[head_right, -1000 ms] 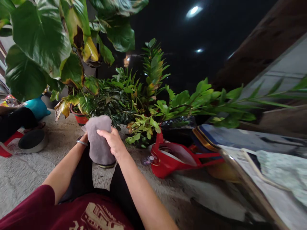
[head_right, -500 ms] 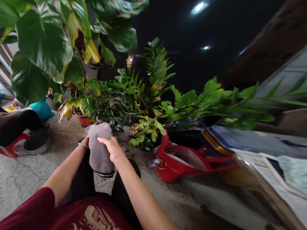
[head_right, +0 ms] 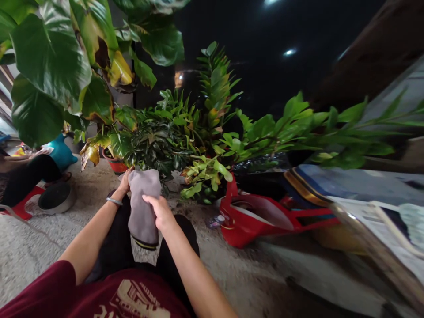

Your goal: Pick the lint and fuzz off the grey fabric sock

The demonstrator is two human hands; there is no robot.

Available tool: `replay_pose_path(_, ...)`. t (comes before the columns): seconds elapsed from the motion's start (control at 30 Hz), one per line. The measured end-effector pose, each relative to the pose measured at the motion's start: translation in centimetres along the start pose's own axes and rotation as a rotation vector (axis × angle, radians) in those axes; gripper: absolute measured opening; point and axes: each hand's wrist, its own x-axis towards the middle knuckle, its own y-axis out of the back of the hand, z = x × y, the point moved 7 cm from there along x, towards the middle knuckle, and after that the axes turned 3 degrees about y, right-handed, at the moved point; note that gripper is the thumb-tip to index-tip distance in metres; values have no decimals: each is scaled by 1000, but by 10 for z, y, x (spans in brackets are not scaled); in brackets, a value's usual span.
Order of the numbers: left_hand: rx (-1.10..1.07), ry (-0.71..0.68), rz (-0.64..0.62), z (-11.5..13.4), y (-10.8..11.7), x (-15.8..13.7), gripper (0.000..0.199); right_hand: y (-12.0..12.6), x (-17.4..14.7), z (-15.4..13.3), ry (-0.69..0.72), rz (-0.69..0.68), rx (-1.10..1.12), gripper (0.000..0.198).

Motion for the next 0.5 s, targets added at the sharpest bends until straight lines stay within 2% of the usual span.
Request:
replay_pose_path(0.07, 56, 34, -19, -6, 0, 1, 64, 16, -17, -7, 0, 14, 2, 21)
replay_pose_path(0.13, 111, 59, -27, -9, -1, 1, 71, 21, -24, -35, 67, 20, 23, 29)
replay_pose_path(0.23, 135, 60, -27, -8, -5, 0, 72, 21, -14, -97, 296, 77, 145, 33)
replay_pose_path(0.3, 127, 61, -32, -6, -6, -1, 71, 21, 3, -121, 383, 122, 252, 29)
replay_pose_path(0.37, 122, 61, -32, -5, -6, -2, 70, 22, 23, -115, 309, 141, 307, 22)
replay_pose_path(0.43, 124, 55, -21, -4, -4, -3, 68, 26, 34, -80, 148, 140, 299, 18)
replay_pose_path(0.5, 126, 56, -3, -4, -1, -3, 66, 34, 31, -35, 24, 120, 250, 17)
